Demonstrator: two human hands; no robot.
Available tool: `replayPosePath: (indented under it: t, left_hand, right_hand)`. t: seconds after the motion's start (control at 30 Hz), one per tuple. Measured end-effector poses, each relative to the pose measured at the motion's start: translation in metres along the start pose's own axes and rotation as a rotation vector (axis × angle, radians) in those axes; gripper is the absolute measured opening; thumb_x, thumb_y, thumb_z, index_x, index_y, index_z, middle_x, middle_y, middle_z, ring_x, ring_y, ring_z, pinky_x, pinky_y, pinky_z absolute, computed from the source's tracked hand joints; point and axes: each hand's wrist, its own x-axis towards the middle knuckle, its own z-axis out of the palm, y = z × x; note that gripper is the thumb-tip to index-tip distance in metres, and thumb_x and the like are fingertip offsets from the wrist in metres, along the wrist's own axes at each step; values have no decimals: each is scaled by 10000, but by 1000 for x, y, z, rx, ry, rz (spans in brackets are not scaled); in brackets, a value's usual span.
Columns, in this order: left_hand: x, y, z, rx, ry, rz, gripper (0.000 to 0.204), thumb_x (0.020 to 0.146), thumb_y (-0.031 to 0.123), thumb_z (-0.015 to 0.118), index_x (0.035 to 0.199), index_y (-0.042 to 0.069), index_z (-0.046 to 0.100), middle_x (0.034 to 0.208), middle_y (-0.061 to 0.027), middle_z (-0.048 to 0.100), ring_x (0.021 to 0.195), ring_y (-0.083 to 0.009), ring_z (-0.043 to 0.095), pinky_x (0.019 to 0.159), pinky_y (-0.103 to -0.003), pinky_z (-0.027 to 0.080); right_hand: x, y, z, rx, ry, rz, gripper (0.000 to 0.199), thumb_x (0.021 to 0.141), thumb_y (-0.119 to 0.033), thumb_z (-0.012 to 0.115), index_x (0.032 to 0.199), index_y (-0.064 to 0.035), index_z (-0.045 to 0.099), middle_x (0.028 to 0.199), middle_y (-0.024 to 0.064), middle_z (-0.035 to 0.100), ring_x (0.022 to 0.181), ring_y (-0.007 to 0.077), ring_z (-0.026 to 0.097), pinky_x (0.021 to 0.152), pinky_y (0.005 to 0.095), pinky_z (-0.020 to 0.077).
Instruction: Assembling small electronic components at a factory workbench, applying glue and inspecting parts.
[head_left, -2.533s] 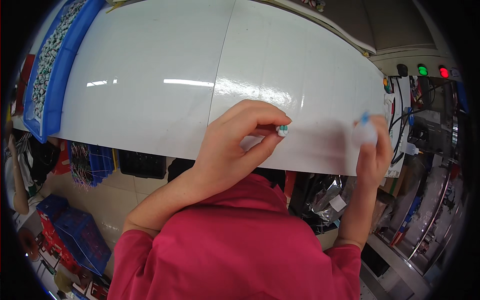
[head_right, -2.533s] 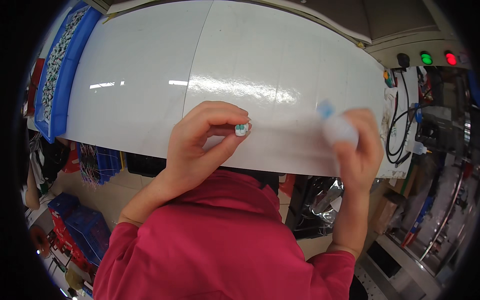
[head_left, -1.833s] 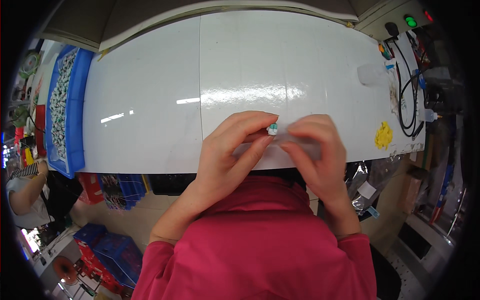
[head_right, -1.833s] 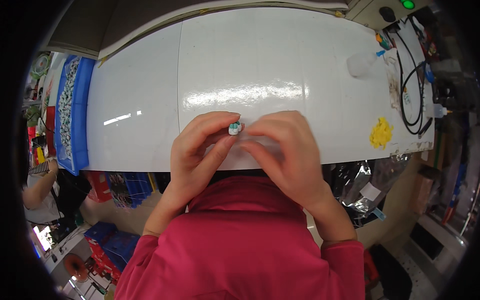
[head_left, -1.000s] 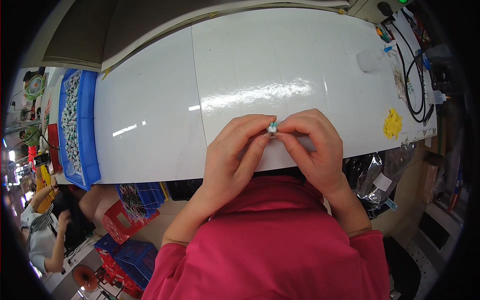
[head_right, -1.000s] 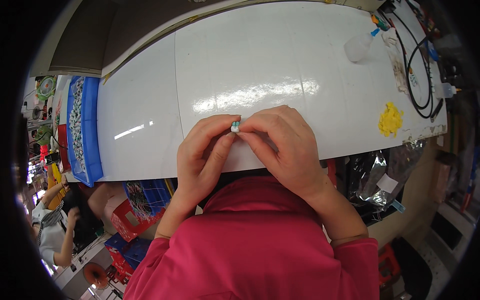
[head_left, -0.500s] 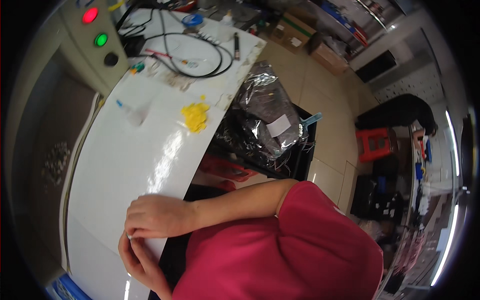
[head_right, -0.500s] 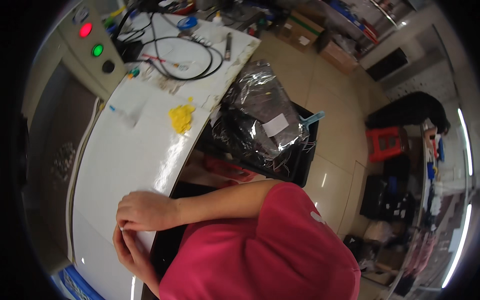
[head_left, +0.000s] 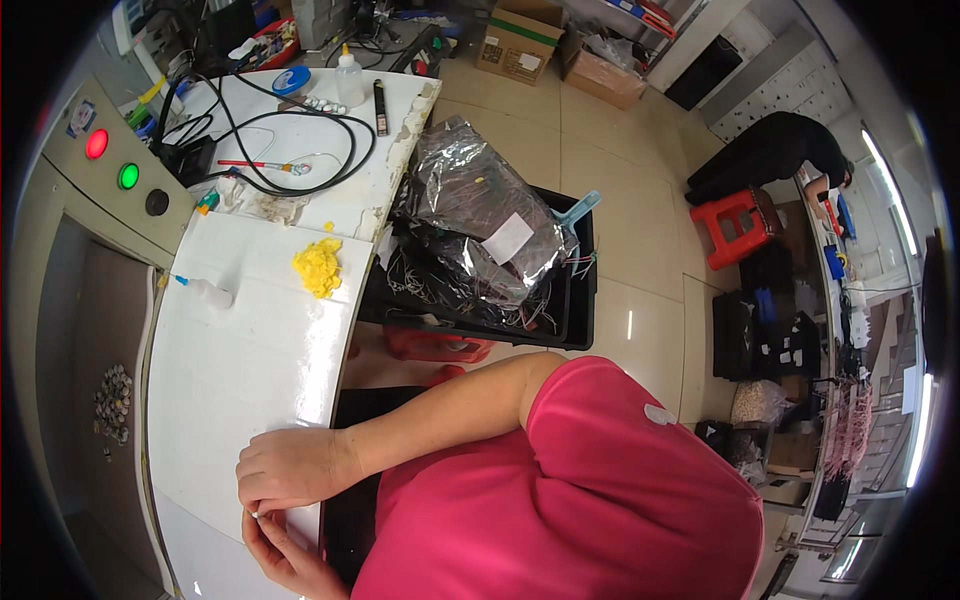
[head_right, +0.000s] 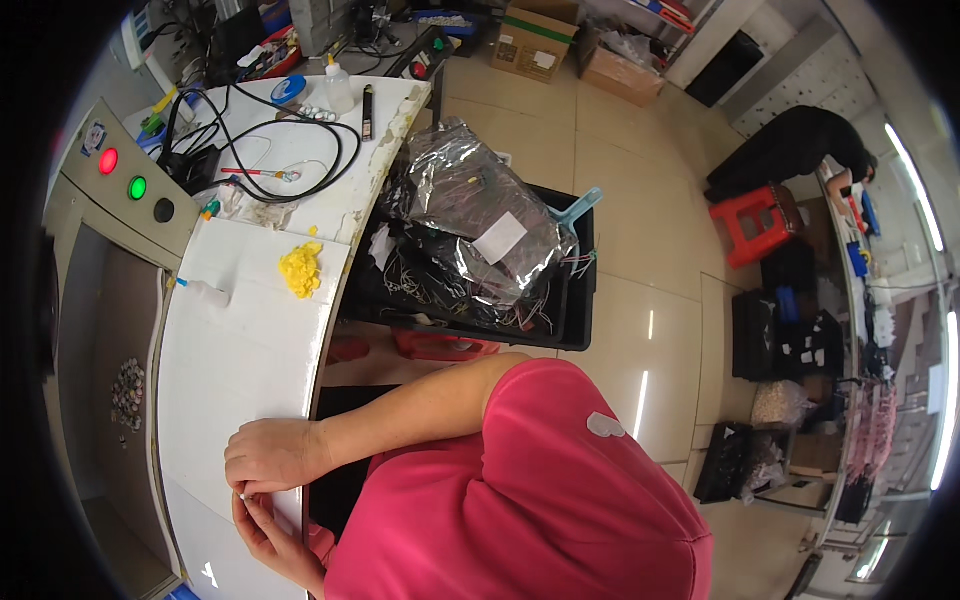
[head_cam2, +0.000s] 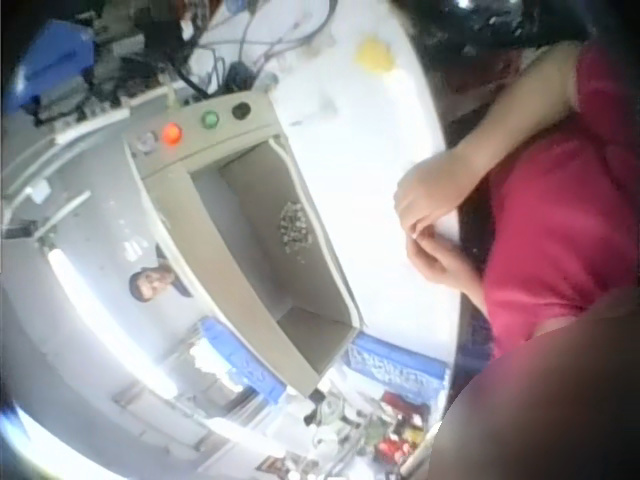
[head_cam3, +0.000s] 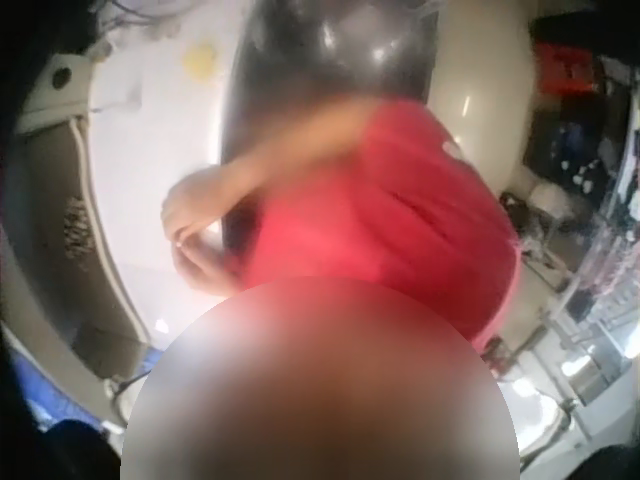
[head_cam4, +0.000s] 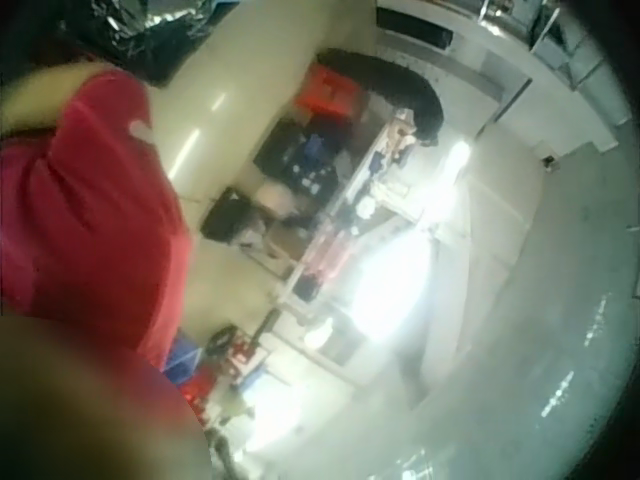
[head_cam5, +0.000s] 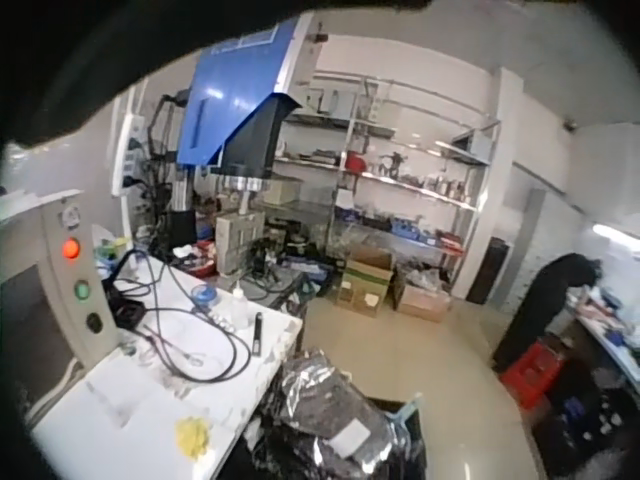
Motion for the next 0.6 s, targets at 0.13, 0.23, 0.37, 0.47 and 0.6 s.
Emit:
replayPosePath:
  t: [0.13, 0.23, 0.37, 0.47, 0.6]
  left_hand:
    - [-4, 7, 1, -7, -55, 54, 381, 994, 223, 450, 1238, -68, 480, 1165, -181, 572, 1079, -235, 575, 936, -315, 463]
    - [-24, 17, 1, -55, -54, 75, 372, 993, 215, 452, 1229, -70, 486, 1158, -179, 575, 1073, -229, 577, 932, -312, 466]
    - [-30, 22, -4, -104, -71, 69, 356, 991, 205, 457, 1209, -73, 502, 1141, -170, 581, 1056, -217, 580, 932, -304, 465]
    - [-32, 18, -11, -75, -47, 100, 339, 985, 191, 472, 1189, -77, 514, 1111, -160, 596, 1018, -212, 595, 904, -297, 481]
    - [-23, 14, -21, -72, -85, 104, 355, 984, 218, 482, 1187, -71, 519, 1120, -152, 592, 1037, -200, 582, 923, -296, 465]
  right_hand:
    - [-3, -6, -5, -90, 53, -82, 127, 786, -205, 645, 775, -100, 574, 756, 29, 568, 768, 224, 553, 696, 351, 447]
    - [-11, -21, -8, -88, 44, -128, 134, 788, -223, 646, 794, -107, 579, 772, 26, 570, 778, 229, 554, 698, 350, 448]
    - [-10, -33, -12, -168, 63, -200, 140, 806, -218, 629, 791, -103, 550, 752, 26, 540, 752, 222, 534, 671, 340, 443]
    - [-10, -39, -8, -169, 3, -176, 148, 807, -221, 629, 784, -103, 542, 750, 24, 541, 746, 223, 537, 668, 340, 447]
    - [-4, -40, -4, -184, 6, -154, 139, 812, -213, 627, 800, -107, 539, 745, 22, 547, 748, 225, 550, 654, 347, 452]
